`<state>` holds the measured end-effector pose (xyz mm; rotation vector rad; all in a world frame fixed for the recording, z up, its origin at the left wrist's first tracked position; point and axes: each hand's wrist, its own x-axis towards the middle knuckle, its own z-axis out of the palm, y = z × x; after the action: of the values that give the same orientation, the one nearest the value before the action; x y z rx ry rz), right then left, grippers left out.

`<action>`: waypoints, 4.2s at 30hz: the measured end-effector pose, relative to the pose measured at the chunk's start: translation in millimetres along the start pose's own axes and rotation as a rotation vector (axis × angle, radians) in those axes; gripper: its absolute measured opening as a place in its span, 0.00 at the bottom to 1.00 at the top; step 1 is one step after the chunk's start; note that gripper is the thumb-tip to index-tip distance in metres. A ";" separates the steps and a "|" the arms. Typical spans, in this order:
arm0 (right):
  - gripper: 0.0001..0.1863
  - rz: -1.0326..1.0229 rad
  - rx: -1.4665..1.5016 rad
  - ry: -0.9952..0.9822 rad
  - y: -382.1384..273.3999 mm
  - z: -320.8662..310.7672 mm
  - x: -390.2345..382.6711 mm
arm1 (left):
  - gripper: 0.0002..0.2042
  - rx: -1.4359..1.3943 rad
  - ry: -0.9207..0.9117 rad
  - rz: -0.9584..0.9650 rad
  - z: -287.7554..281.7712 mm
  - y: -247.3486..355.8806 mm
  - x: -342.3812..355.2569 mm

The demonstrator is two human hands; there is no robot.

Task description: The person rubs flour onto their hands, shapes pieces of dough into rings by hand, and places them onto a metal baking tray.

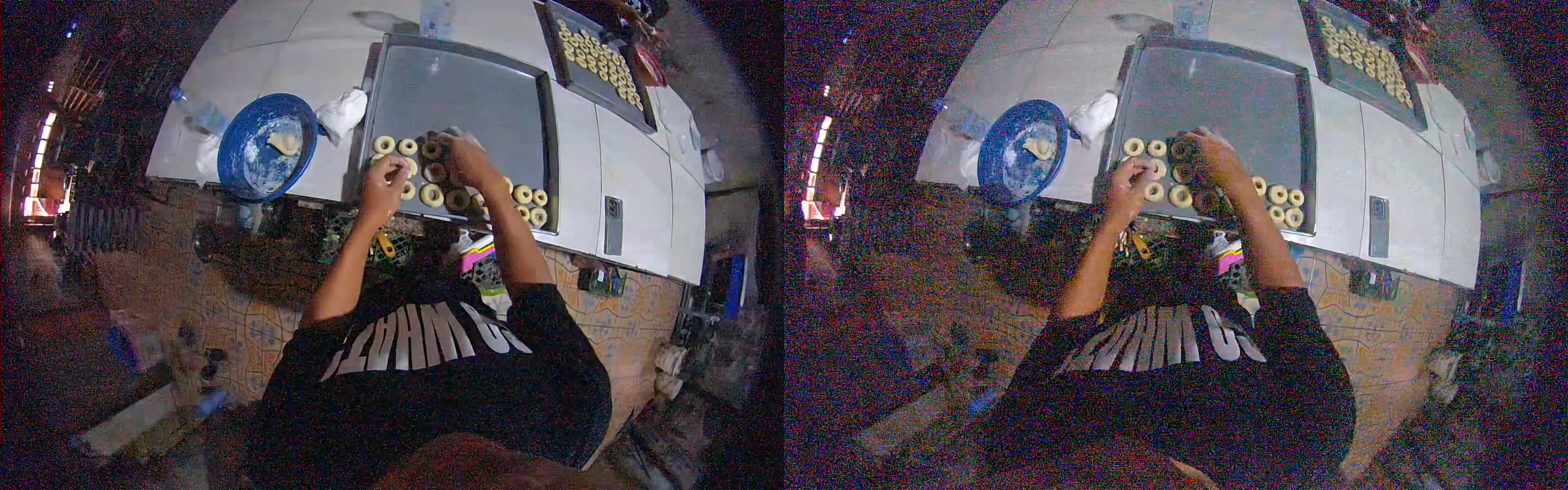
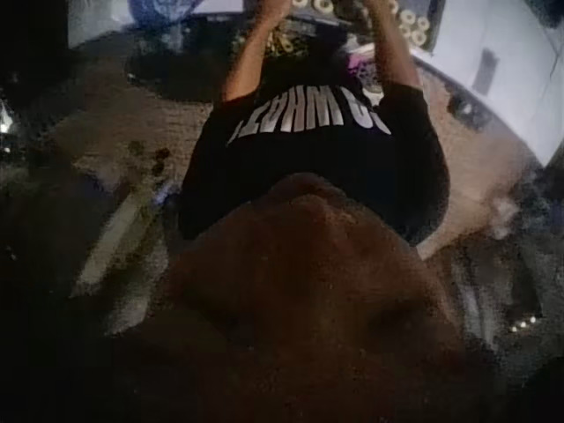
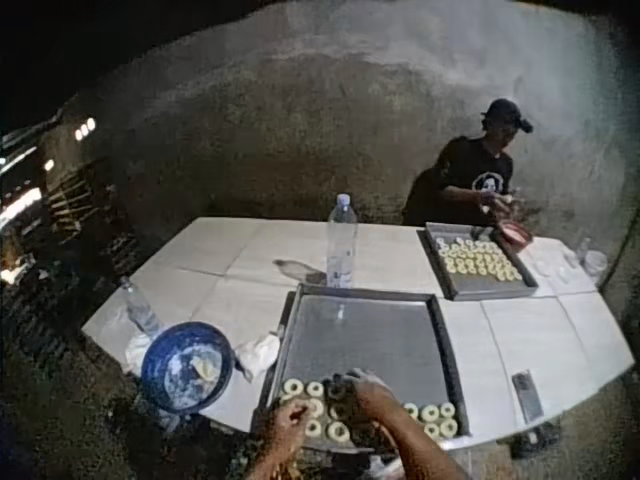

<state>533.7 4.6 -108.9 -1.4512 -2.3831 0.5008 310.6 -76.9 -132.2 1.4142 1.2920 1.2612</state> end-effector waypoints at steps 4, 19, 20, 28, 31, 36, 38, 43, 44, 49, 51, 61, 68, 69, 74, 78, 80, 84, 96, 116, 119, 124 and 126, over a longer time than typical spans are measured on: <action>0.27 -0.038 -0.063 -0.197 -7.8 -2.8 14.2 | 0.05 0.115 0.022 0.072 -1.9 -1.9 1.2; 0.27 -0.119 -0.166 -0.328 -3.1 -10.8 21.7 | 0.05 0.038 -0.009 0.036 -3.2 -25.0 2.1; 0.26 -0.109 -0.159 -0.319 -1.2 -8.4 22.5 | 0.05 0.041 -0.007 0.033 -3.3 -23.9 2.4; 0.34 -0.122 -0.176 -0.337 11.1 -3.4 26.1 | 0.05 0.016 -0.023 -0.027 -3.4 -15.1 1.1; 0.32 -0.153 -0.226 -0.285 10.2 -7.9 22.2 | 0.05 0.055 -0.027 -0.029 -4.2 -10.7 0.5; 0.29 -0.126 -0.166 -0.317 6.4 -12.2 20.2 | 0.04 0.059 -0.007 0.028 -3.7 -5.3 1.1; 0.25 -0.101 -0.172 -0.338 4.5 -11.3 19.9 | 0.04 0.046 -0.011 0.034 -3.0 -4.6 1.4; 0.21 -0.091 -0.230 -0.258 -0.2 -10.6 15.2 | 0.03 0.048 0.024 0.077 -1.6 -5.7 0.9; 0.22 -0.114 -0.197 -0.229 -0.9 -11.4 14.7 | 0.03 0.046 0.021 0.071 -1.8 -6.1 0.7; 0.26 -0.140 -0.094 -0.401 0.3 -22.5 23.3 | 0.04 0.040 0.024 0.086 -2.2 -9.0 1.0; 0.24 -0.145 0.007 -0.366 2.1 -26.9 28.0 | 0.05 0.080 0.037 0.124 -2.3 -10.5 1.2; 0.16 -0.102 0.094 -0.072 -0.6 -25.3 23.0 | 0.06 0.090 0.033 0.088 -2.2 -8.3 0.3; 0.21 -0.053 0.088 -0.148 10.6 -28.3 4.5 | 0.03 -0.046 0.007 0.013 -0.9 -8.1 0.9; 0.24 -0.027 0.072 -0.149 13.6 -28.8 4.3 | 0.03 -0.027 0.012 0.037 -0.8 -9.3 1.0; 0.32 -0.163 0.088 -0.178 13.0 -20.8 12.7 | 0.04 0.023 0.028 0.062 -1.2 -13.2 1.3; 0.29 -0.162 -0.158 -0.355 -1.3 -18.5 20.9 | 0.04 0.000 0.009 0.021 -2.2 -10.7 1.0; 0.28 -0.148 -0.234 -0.409 -8.3 -21.9 22.8 | 0.04 0.012 0.002 0.002 -2.4 -7.9 0.9; 0.26 -0.127 -0.243 -0.392 -13.6 -30.0 21.0 | 0.03 -0.007 0.019 0.035 -2.4 -2.9 0.1; 0.27 -0.029 -0.082 -0.353 -1.9 -25.3 23.0 | 0.02 -0.025 0.078 0.034 -2.1 -1.2 -2.1; 0.21 -0.151 0.102 -0.272 -43.4 -21.2 40.4 | 0.04 -0.140 0.212 0.055 -4.8 -11.1 -1.1; 0.21 -0.036 0.216 -0.179 -47.3 -32.0 22.0 | 0.05 -0.291 0.226 0.028 -3.3 -14.9 1.4; 0.21 -0.007 0.428 0.107 -51.6 -16.3 -15.1 | 0.06 -0.169 0.235 -0.047 -1.6 -14.1 5.0; 0.20 0.086 0.527 0.106 -54.4 -7.2 -25.7 | 0.06 -0.272 0.226 -0.069 -2.1 -10.3 5.8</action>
<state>505.3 -40.6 -80.3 -1.2958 -1.9110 0.9606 306.7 -69.8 -141.1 1.0511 1.2483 1.5192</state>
